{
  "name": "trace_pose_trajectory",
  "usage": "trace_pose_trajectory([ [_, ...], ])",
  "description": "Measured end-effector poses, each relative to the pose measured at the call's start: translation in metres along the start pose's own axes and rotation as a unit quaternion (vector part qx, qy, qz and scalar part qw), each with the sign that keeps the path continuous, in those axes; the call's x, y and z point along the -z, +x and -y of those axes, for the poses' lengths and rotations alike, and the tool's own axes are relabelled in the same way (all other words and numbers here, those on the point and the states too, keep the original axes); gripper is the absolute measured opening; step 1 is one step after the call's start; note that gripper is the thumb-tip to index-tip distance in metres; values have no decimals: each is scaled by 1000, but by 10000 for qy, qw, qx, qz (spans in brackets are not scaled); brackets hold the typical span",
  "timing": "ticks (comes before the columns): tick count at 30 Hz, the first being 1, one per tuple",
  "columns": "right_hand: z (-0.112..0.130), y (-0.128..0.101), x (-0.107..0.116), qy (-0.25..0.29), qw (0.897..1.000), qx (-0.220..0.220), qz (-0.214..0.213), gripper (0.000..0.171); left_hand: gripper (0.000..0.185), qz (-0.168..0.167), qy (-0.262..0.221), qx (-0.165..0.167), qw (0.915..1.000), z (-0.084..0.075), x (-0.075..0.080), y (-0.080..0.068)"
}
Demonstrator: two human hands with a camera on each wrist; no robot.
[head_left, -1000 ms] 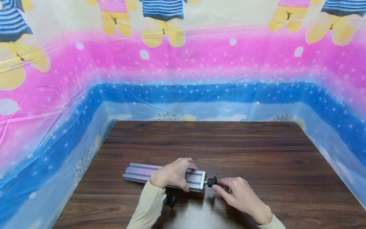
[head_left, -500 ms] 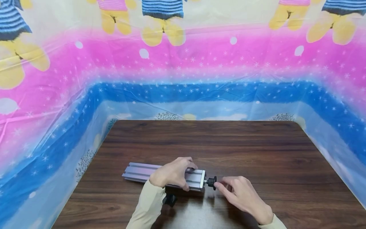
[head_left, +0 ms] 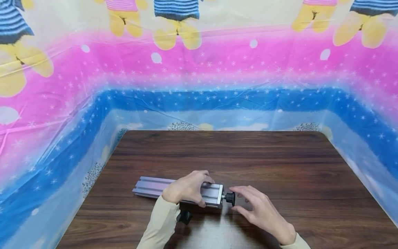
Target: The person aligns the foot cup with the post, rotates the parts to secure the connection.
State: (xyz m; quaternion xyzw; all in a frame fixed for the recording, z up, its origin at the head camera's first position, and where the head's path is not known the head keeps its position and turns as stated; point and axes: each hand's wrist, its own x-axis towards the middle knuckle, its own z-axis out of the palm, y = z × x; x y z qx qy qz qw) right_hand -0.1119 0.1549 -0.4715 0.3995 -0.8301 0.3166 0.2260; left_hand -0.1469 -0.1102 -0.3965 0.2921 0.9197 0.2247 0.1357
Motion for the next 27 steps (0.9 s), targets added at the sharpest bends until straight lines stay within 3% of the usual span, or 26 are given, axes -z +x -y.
trace_pose_trajectory([
  [8, 2, -3, -2, -55, 9977, -639, 222, 39, 68, 8, 63, 74, 10000, -1, -1, 0],
  [13, 2, -2, -4, -187, 9965, -784, 235, 6, 67, 68, -13, 64, 10000, -2, -1, 0],
  [17, 1, 0, -5, -451, 9951, -842, 243, 34, 66, 53, 189, -102, 9998, -2, -2, 0],
  [19, 1, 1, -5, -512, 9944, -893, 250, 40, 66, 38, 202, -131, 9997, -2, -2, 0],
  [24, 2, 0, -4, -591, 9922, -1053, 322, 44, 66, 6, 184, -132, 9997, -1, -2, 0],
  [27, 3, -2, -2, -525, 9907, -1186, 411, 30, 66, 4, 249, -200, 9995, 0, -1, 0],
])
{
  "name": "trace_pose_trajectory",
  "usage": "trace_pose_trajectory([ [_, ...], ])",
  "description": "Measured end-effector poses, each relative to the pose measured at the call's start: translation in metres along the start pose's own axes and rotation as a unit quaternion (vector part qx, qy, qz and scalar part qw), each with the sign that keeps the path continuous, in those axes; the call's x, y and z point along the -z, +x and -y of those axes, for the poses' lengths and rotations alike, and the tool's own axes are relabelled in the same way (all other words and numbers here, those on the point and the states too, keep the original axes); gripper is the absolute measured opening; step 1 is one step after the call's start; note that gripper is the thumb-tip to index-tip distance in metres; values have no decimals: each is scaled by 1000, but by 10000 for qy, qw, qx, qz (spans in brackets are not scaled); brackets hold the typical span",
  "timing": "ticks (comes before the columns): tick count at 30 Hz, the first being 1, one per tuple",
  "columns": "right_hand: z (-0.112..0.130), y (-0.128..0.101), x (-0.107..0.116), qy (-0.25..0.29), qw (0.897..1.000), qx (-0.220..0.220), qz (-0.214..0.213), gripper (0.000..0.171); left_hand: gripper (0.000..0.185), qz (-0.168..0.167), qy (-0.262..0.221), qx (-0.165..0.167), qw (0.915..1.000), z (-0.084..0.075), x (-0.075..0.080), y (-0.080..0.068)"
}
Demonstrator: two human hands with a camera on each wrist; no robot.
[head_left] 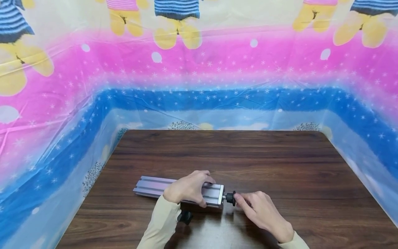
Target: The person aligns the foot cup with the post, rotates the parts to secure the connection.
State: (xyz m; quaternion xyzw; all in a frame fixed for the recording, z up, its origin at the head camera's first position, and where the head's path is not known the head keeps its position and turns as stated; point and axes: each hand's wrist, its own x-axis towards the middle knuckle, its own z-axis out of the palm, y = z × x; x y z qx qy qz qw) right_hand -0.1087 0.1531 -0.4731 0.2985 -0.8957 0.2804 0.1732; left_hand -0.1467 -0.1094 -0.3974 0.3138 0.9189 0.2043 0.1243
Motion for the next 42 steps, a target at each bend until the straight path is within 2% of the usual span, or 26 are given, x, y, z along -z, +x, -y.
trace_pose_trajectory([
  [2, -1, -1, 2, 159, 9998, 72, -6, 8, 66, 15, 16, 31, 10000, 0, 1, 1],
  [3, -2, -1, 2, 268, 9995, 163, -26, 16, 66, 21, -2, 61, 10000, 0, 1, 1],
  [5, -3, -1, 3, 488, 9977, 448, -118, 50, 67, 31, -54, 149, 9999, 1, 1, 1],
  [6, -4, -1, 3, 554, 9963, 635, -188, 59, 68, 42, -75, 196, 9998, 0, 1, 1],
  [8, -5, 0, 3, 582, 9933, 950, -324, 66, 69, 48, -138, 244, 9996, 0, 0, 1],
  [11, -5, 0, 2, 555, 9909, 1147, -423, 64, 69, 93, -151, 253, 9995, 0, -1, 1],
  [16, -5, -2, 1, 603, 9951, 770, -112, 49, 69, 88, -58, 146, 9998, 0, -2, -1],
  [20, -4, -2, 1, 770, 9959, 445, 148, 29, 68, 61, -15, 67, 10000, 0, -2, -1],
  [24, -3, 2, -1, 735, 9960, 496, 122, 3, 67, 50, 6, 6, 10000, 1, -2, -1],
  [29, -3, 4, -2, 364, 9985, 420, 20, 30, 67, 30, 50, -8, 10000, 1, -1, 0],
  [36, -1, 2, -4, 185, 9996, 160, 166, 39, 68, 118, -53, 105, 9999, -1, -1, 0],
  [42, 0, 2, -2, 39, 10000, 22, 89, 40, 68, 75, -1, 147, 9999, 0, 0, 1],
])
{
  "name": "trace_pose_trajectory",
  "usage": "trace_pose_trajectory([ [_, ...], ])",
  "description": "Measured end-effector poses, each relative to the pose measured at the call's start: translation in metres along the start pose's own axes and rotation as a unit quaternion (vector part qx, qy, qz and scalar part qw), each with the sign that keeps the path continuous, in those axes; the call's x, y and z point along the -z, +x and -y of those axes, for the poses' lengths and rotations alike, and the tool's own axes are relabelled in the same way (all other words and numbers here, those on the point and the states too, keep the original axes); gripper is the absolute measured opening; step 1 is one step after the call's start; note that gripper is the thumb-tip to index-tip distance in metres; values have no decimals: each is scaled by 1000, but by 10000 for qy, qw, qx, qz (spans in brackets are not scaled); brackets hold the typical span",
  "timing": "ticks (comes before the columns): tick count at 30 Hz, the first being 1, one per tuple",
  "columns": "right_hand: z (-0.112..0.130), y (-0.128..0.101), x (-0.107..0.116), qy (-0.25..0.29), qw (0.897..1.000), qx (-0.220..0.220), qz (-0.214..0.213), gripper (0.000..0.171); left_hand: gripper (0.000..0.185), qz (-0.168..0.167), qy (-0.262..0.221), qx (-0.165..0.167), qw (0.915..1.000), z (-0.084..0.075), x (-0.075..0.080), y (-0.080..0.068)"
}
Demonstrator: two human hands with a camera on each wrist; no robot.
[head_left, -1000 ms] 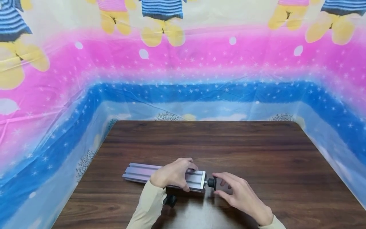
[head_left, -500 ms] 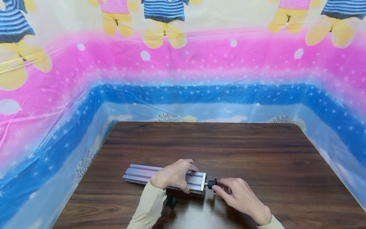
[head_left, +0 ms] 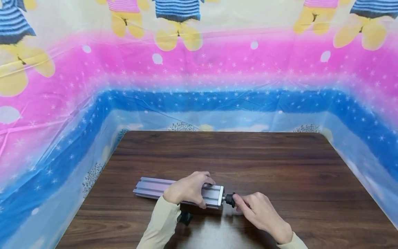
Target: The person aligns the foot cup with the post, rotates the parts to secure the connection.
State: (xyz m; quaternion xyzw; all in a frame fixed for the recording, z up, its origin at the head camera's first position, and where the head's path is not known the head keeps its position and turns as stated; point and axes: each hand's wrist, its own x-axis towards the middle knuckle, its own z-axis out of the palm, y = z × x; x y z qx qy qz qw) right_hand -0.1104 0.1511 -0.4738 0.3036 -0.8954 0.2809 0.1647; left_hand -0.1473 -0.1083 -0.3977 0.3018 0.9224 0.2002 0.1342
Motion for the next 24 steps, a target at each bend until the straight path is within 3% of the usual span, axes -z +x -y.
trace_pose_trajectory([
  [5, 0, -4, 4, 388, 9992, -102, 31, 10, 69, -15, -35, 50, 10000, 0, 1, 0],
  [7, -1, -5, 5, 636, 9980, 15, 18, 37, 69, -6, -93, 80, 9999, 0, 1, 0],
  [10, -2, -7, 6, 777, 9962, 376, -95, 60, 70, 26, -205, 138, 9997, 1, 1, -1],
  [15, -2, -3, 4, 722, 9915, 986, -437, 66, 68, 24, -214, 140, 9997, 1, 1, 0],
  [18, -1, -1, 5, 670, 9922, 944, -461, 56, 68, -13, -169, 112, 9998, 1, 1, 1],
  [24, 1, -1, 3, 652, 9971, 369, -146, 28, 67, -32, -152, 45, 9999, 1, 0, 0],
])
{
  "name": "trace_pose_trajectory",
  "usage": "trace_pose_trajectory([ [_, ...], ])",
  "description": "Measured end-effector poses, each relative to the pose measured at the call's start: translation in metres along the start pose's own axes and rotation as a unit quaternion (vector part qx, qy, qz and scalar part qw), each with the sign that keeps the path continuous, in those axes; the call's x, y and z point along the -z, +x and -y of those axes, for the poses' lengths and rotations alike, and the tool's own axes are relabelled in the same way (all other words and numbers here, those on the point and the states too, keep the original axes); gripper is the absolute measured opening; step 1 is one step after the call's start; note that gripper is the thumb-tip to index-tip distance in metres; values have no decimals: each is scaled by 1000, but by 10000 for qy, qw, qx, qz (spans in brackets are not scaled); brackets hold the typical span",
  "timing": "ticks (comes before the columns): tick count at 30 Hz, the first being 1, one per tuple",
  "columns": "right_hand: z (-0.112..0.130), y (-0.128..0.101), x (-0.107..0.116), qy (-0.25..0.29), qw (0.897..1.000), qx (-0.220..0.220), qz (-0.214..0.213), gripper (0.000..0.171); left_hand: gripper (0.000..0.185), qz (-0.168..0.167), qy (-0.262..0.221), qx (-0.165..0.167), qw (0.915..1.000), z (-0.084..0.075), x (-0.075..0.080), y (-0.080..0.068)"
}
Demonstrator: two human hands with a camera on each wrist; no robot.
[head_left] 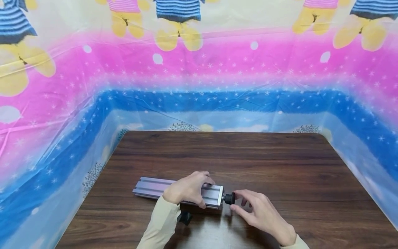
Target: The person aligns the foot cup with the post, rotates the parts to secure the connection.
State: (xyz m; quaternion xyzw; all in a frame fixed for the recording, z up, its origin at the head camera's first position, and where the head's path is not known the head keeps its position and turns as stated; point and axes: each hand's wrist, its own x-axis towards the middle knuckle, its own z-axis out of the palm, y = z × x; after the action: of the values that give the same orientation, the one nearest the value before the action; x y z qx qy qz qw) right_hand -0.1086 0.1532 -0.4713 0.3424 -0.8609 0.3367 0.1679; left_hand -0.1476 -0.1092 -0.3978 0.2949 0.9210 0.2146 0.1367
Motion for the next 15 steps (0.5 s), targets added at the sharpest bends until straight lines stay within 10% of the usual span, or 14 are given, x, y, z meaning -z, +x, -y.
trace_pose_trajectory([
  [4, -1, 2, -2, -156, 9999, 9, -30, 6, 67, 13, 12, 41, 10000, -1, 0, -1],
  [15, -2, 5, -7, -500, 9986, -178, -41, 42, 66, 37, 79, -47, 10000, 0, 0, -1],
])
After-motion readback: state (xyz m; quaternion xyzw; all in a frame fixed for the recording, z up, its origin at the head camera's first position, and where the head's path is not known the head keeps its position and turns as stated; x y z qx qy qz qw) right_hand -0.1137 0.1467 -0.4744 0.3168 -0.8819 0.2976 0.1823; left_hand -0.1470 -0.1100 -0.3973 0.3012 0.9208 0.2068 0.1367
